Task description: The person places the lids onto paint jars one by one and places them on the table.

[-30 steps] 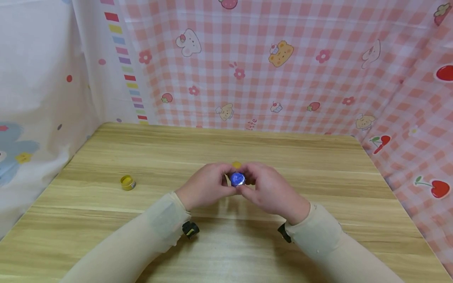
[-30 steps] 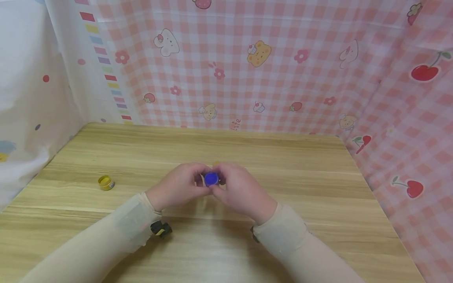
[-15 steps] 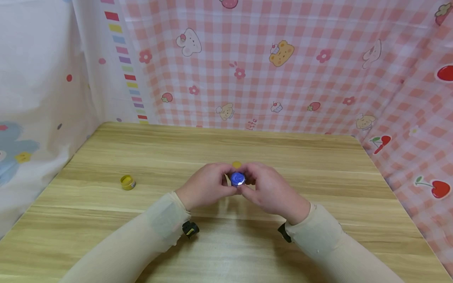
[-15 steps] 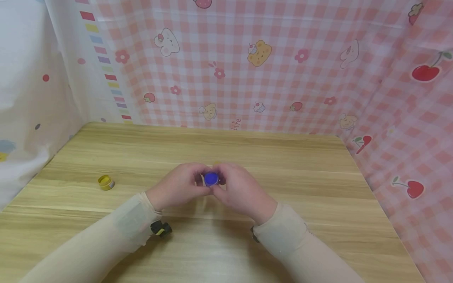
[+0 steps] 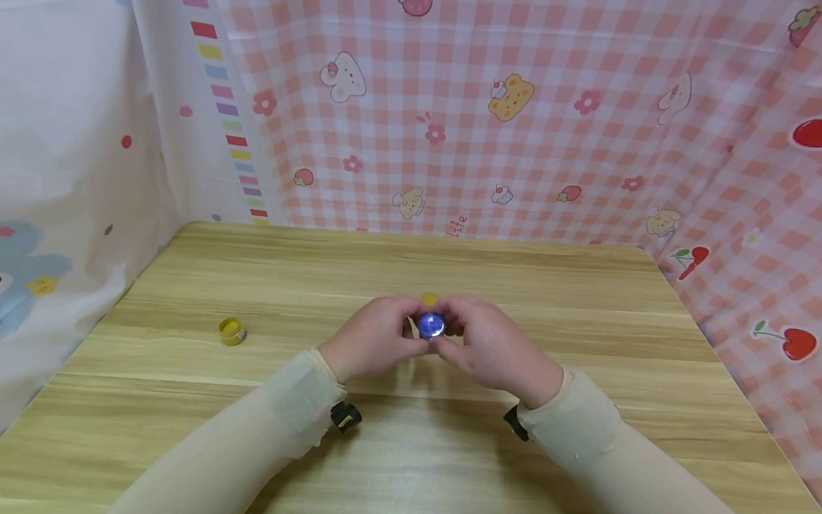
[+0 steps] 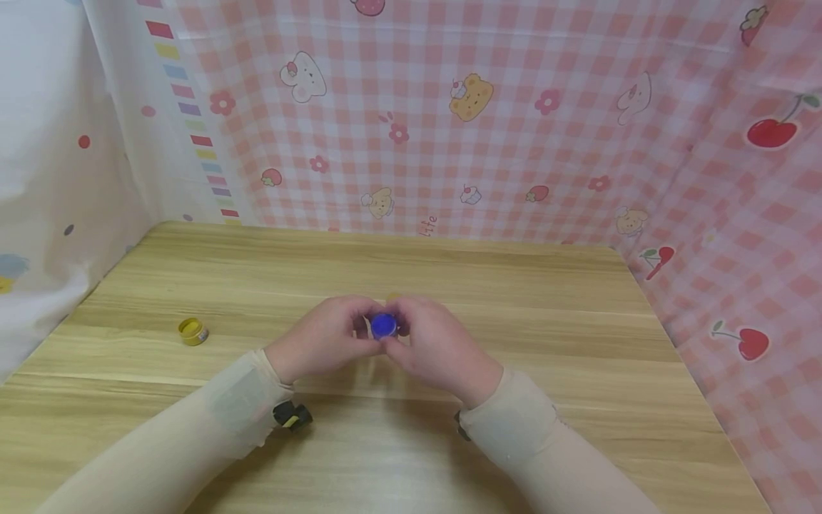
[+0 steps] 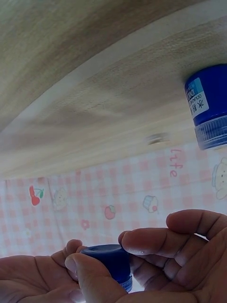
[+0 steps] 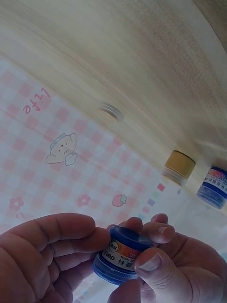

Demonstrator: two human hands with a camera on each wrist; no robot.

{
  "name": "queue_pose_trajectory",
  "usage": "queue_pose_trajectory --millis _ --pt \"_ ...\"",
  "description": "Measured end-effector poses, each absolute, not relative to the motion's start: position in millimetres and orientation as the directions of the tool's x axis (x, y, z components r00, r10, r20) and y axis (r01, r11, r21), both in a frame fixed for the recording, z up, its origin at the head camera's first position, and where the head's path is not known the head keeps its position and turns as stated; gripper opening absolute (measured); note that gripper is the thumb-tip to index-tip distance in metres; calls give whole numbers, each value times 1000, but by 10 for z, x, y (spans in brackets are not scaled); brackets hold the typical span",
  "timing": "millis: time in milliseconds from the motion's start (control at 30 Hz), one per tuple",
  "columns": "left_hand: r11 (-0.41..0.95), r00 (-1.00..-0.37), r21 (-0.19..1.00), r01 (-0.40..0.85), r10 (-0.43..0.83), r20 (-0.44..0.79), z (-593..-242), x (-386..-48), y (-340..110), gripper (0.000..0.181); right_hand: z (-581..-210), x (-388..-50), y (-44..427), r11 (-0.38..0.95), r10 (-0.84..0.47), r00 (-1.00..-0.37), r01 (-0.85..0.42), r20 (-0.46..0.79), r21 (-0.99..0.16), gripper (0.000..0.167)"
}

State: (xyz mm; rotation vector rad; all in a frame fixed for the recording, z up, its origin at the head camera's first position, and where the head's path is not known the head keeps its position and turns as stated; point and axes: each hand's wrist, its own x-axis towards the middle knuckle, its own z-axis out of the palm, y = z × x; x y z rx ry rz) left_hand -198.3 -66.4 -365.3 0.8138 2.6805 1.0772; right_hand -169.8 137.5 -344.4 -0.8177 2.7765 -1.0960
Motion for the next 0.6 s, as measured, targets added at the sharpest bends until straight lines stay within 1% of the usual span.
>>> queue_pose_trajectory --millis 167,333,600 --pt "602 -842 663 445 533 81 -3658 -1987 -666 23 -3452 -1701 1375 601 -502 -848 -482 169 -638 25" --pt "596 -844 678 431 532 69 -3651 -1987 -663 26 -3451 -1700 1374 608 -488 -859 -463 157 -645 21" --pt "601 -843 668 439 534 73 -3656 -1987 -667 24 -3456 -1702 1371 604 -504 -847 -485 169 -632 31"
